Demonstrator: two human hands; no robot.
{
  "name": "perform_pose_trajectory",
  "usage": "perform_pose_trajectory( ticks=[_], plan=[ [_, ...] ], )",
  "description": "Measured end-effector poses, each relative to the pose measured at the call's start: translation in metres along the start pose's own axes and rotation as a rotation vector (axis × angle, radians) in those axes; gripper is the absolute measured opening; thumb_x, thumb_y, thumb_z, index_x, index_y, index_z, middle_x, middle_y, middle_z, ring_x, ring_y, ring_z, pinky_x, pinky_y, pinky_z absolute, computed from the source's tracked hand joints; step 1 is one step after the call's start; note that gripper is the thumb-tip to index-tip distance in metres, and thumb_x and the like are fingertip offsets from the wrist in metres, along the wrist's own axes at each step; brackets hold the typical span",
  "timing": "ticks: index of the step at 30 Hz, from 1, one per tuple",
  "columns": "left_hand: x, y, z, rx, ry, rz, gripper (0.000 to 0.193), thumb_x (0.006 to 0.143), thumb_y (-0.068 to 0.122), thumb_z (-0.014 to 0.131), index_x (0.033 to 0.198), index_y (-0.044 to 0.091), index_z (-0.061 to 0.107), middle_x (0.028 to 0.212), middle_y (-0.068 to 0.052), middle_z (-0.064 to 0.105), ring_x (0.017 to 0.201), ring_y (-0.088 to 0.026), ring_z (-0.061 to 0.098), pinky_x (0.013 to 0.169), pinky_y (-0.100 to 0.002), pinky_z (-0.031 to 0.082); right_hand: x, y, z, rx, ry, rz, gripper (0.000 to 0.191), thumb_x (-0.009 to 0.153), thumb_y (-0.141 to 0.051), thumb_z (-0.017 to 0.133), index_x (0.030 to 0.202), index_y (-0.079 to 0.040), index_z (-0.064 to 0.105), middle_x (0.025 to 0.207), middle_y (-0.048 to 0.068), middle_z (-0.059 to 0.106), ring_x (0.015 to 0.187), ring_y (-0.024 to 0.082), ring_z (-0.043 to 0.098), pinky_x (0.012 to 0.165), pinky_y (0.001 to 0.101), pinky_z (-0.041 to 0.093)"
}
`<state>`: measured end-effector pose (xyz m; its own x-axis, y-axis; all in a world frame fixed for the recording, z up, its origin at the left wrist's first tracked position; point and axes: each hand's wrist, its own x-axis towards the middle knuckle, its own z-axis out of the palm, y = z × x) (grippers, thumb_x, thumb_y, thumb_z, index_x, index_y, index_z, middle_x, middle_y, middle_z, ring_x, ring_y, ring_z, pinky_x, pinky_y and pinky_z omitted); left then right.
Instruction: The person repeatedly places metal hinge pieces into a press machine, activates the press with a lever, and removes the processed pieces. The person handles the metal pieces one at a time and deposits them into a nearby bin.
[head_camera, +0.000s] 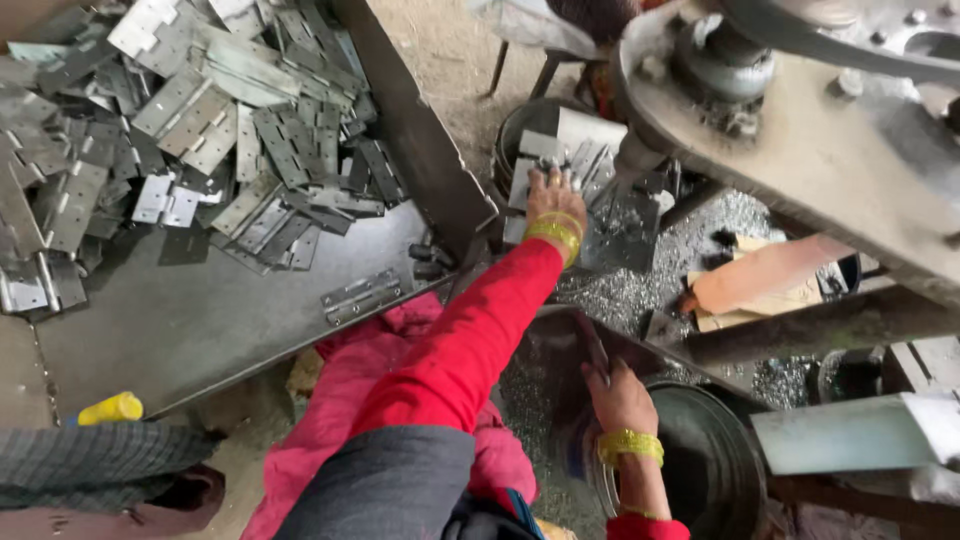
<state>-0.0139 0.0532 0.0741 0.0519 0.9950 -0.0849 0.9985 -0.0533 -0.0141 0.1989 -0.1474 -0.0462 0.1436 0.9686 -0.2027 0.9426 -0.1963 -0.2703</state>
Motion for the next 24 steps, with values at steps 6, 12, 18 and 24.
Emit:
perform_pose_trajectory(
  ticks=[6, 12, 18, 24],
  plan=[
    [-0.01, -0.006, -0.005, -0.054, 0.003, -0.002, 0.048, 0.098, 0.023, 0.05, 0.145, 0.014, 0.055, 0.167, -0.01, 0.028, 0.153, -0.033, 0.022, 0.119, -0.06, 0.015, -0.024, -0.011, 0.018, 0.096, 0.055, 0.008, 0.052, 0.094, -0.053, 0.058, 0.117, -0.007, 0.064, 0.102, 0.027, 0.072, 0.1, 0.049, 0.068, 0.085, 0.057, 0.053],
    [-0.011, -0.003, 0.001, -0.046, 0.153, -0.047, 0.052, 0.098, 0.022, 0.045, 0.149, 0.011, 0.046, 0.163, -0.006, 0.028, 0.151, -0.034, 0.022, 0.117, -0.064, 0.015, -0.031, -0.033, -0.04, 0.087, 0.103, -0.074, 0.051, 0.094, -0.051, 0.061, 0.115, -0.005, 0.062, 0.107, 0.027, 0.071, 0.102, 0.048, 0.067, 0.084, 0.056, 0.052],
    [-0.095, 0.002, 0.048, 0.017, 0.238, 0.172, 0.078, 0.082, 0.033, 0.061, 0.151, 0.003, 0.044, 0.16, -0.021, 0.036, 0.152, -0.039, 0.026, 0.12, -0.061, 0.015, -0.04, -0.082, -0.122, 0.252, 0.658, -0.32, 0.046, 0.095, -0.036, 0.067, 0.118, 0.003, 0.061, 0.115, 0.027, 0.064, 0.099, 0.047, 0.064, 0.08, 0.0528, 0.051],
    [-0.13, -0.03, 0.07, -0.326, 0.868, 0.515, 0.024, 0.093, 0.017, 0.062, 0.116, 0.013, 0.058, 0.14, -0.012, 0.062, 0.136, -0.033, 0.058, 0.113, -0.048, 0.045, -0.048, -0.107, -0.152, 0.264, 0.697, -0.376, 0.034, 0.099, -0.031, 0.067, 0.112, 0.001, 0.066, 0.109, 0.022, 0.067, 0.098, 0.045, 0.065, 0.082, 0.0525, 0.051]
  ],
)
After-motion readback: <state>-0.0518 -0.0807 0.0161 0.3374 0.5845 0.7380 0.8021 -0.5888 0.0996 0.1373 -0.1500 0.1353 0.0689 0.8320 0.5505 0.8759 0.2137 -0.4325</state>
